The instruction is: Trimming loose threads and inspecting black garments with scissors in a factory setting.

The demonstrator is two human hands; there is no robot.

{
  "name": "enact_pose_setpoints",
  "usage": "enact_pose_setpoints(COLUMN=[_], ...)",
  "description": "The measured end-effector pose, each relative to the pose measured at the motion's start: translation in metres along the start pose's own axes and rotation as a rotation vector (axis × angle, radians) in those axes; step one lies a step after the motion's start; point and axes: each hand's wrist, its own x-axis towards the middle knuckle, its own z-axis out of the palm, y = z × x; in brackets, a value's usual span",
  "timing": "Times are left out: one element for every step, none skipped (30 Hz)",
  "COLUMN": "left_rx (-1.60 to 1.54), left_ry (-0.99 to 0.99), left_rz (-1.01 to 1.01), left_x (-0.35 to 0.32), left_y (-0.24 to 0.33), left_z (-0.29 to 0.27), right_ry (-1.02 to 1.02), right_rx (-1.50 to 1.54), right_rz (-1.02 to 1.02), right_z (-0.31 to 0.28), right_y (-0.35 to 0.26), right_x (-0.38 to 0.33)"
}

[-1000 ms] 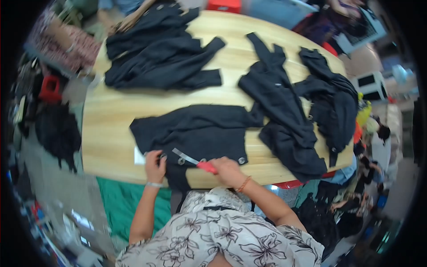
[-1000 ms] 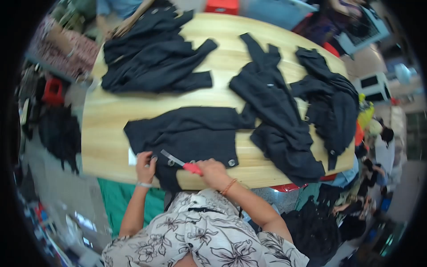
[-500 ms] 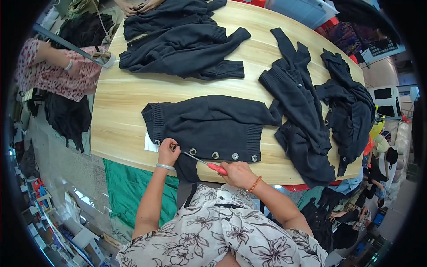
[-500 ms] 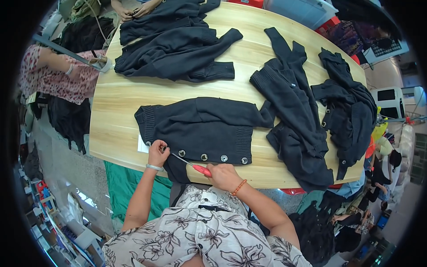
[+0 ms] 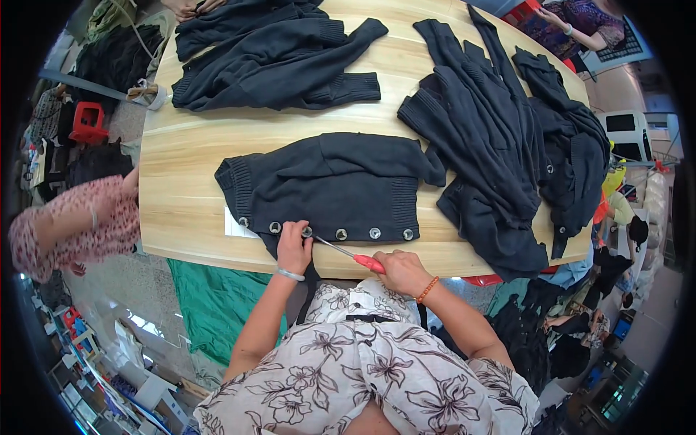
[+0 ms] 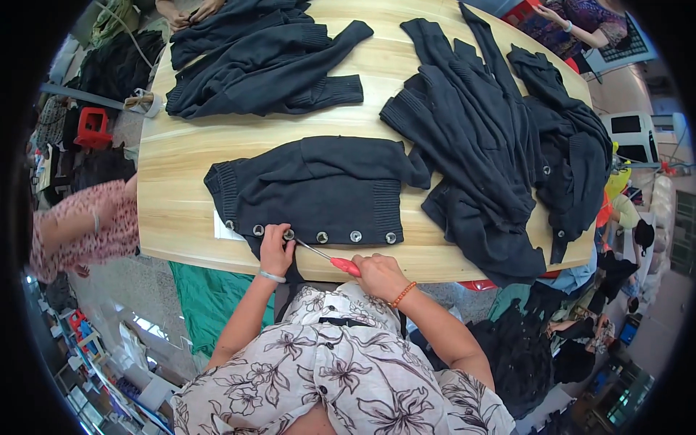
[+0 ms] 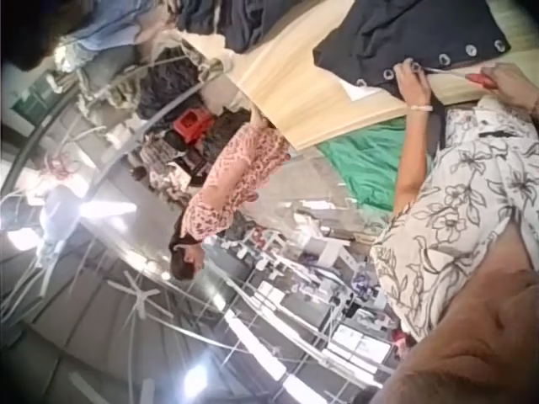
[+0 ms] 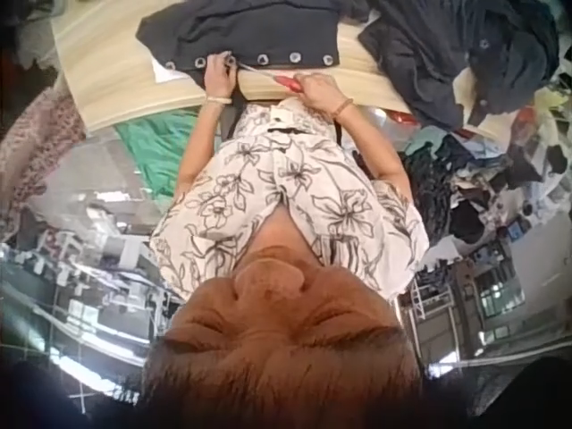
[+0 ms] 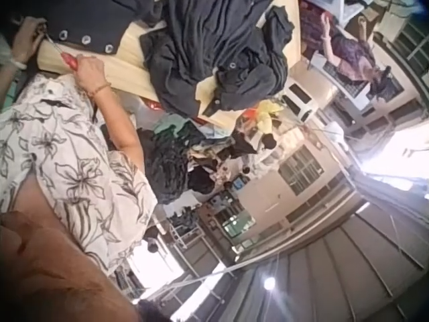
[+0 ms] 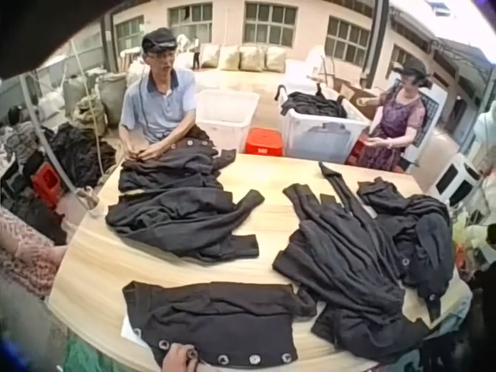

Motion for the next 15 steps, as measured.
enact_pose_setpoints(left_rx=[-0.062, -0.118, -0.134, -0.121, -0.108, -0.118, -0.118, -0.007, 0.101, 0.225, 0.196, 0.166, 0.073, 0.004, -0.029], left_ry=[-0.042, -0.080, -0.052, -0.086, -0.118, -0.179, -0.184, -0.131, -0.077, 0.004, 0.018, 0.031, -0.027, -0.080, -0.091], left_rz=[-0.043, -0.092, -0.048, -0.042, -0.035, -0.108, -0.101, 0.005, 0.112, 0.199, 0.248, 0.298, 0.297, 0.273, 0.222], left_x=[0.005, 0.006, 0.010, 0.012, 0.013, 0.012, 0.013, 0.013, 0.012, 0.013, 0.011, 0.010, 0.007, 0.003, 0.002], left_y=[0.000, 0.001, -0.001, -0.006, -0.010, -0.011, -0.007, -0.001, 0.005, 0.030, 0.044, 0.053, 0.059, 0.060, 0.058], left_z=[0.001, -0.002, -0.002, -0.005, -0.007, -0.007, -0.008, -0.009, -0.009, -0.012, -0.012, -0.008, 0.000, 0.011, 0.023], right_ry=[-0.055, -0.040, -0.024, -0.012, -0.007, -0.023, -0.038, -0.032, 0.024, 0.082, 0.072, 0.076, 0.077, 0.078, 0.102], right_rx=[0.006, 0.019, 0.032, 0.043, 0.043, 0.064, 0.087, 0.089, 0.095, 0.103, 0.120, 0.120, 0.115, 0.108, 0.084], right_rz=[0.039, 0.026, 0.011, -0.003, 0.004, 0.009, 0.013, 0.019, 0.020, 0.027, 0.057, 0.062, 0.113, 0.163, 0.158], right_z=[0.000, 0.002, 0.003, 0.006, 0.005, 0.003, 0.003, 0.005, 0.007, 0.008, 0.006, 0.004, 0.001, -0.002, 0.001], right_y=[-0.001, -0.003, -0.007, -0.011, -0.013, -0.016, -0.017, -0.013, -0.006, 0.004, 0.009, 0.013, 0.016, 0.019, 0.025], right_x=[-0.002, -0.002, -0.001, 0.004, 0.003, 0.002, 0.002, -0.003, -0.011, -0.019, -0.027, -0.035, -0.044, -0.051, -0.056])
